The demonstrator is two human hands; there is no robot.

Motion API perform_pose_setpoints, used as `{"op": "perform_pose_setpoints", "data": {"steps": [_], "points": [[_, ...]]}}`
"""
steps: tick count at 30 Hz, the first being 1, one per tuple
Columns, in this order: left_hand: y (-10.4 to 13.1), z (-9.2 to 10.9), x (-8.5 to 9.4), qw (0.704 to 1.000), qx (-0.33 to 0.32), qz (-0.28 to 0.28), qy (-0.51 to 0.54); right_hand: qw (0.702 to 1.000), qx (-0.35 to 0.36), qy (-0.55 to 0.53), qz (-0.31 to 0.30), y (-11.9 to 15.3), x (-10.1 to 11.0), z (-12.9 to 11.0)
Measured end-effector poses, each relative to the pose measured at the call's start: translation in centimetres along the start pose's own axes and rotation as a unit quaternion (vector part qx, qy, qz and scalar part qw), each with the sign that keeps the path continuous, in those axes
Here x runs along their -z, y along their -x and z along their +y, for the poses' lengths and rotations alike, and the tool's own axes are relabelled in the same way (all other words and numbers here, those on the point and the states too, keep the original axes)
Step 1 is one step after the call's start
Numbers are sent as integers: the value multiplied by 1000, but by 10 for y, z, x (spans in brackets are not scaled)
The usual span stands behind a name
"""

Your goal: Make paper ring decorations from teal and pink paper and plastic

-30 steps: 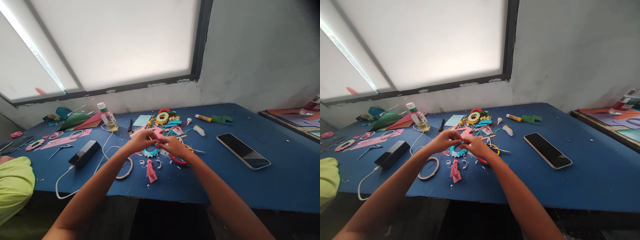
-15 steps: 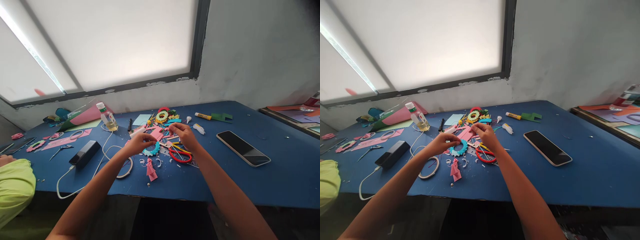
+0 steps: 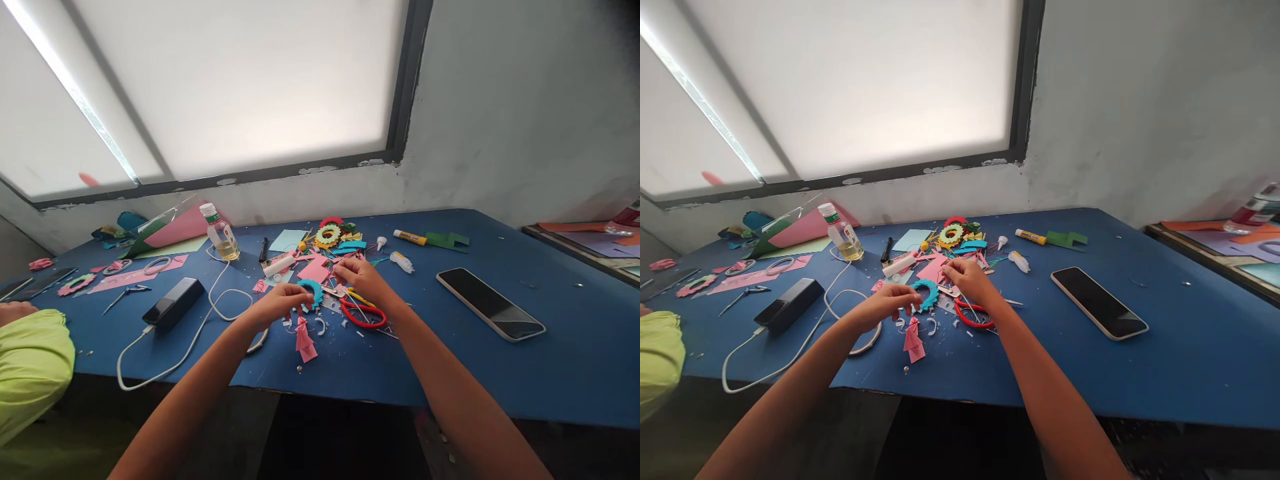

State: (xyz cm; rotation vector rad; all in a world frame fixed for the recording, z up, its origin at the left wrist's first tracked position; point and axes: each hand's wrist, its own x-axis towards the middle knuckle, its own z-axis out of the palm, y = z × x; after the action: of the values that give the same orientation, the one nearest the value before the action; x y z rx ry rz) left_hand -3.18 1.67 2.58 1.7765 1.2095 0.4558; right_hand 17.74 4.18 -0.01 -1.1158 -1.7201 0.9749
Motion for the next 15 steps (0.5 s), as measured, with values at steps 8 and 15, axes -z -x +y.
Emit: {"op": "perform_pose_setpoints", "data": {"steps": [8, 15], "points": [[-1, 1, -9, 990, -59, 112, -64, 994, 22, 0, -106, 11, -9, -20], [-15, 13, -18, 989, -101, 91, -54, 994, 25, -17, -104, 11, -4, -22]]}}
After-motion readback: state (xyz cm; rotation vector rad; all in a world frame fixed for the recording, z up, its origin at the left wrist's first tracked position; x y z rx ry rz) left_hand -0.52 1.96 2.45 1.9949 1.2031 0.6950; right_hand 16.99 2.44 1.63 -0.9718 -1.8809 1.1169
